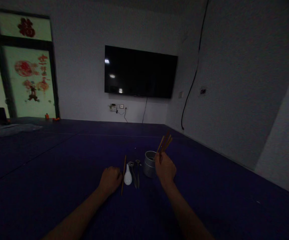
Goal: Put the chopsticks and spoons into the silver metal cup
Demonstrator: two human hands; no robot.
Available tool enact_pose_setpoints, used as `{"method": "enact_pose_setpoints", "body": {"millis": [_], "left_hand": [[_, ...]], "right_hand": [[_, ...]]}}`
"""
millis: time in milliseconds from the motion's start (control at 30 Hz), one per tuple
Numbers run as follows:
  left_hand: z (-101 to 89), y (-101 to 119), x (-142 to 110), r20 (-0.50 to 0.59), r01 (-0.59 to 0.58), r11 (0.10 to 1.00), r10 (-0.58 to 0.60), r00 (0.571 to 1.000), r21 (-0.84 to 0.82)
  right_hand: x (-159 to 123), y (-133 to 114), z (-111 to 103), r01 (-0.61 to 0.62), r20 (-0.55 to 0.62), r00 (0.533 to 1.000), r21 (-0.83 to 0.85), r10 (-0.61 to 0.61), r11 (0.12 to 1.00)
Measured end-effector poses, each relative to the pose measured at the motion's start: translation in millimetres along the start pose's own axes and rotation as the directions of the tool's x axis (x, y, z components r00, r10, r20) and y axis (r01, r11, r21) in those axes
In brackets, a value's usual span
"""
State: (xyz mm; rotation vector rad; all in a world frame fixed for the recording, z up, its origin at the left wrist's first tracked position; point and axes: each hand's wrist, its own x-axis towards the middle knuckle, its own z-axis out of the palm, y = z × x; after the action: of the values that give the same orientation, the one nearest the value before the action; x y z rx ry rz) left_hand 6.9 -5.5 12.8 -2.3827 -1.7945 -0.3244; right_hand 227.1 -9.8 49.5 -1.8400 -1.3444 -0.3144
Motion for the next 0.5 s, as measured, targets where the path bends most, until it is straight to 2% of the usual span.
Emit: {"method": "enact_pose_setpoints", "body": {"millis": [300, 500], "left_hand": [[3.0, -0.2, 0.5, 0.017, 0.001, 1.0, -0.001, 1.0, -0.012], [6.1, -1.1, 1.1, 0.022, -0.007, 1.0, 0.007, 1.0, 0.001]], "right_hand": [[2.8, 0.9, -1.0, -0.043, 0.024, 0.999, -0.003, 0.043, 0.999], [1.9, 1.5, 0.4, -0.033, -0.046, 0.998, 0.062, 0.036, 0.998]]}}
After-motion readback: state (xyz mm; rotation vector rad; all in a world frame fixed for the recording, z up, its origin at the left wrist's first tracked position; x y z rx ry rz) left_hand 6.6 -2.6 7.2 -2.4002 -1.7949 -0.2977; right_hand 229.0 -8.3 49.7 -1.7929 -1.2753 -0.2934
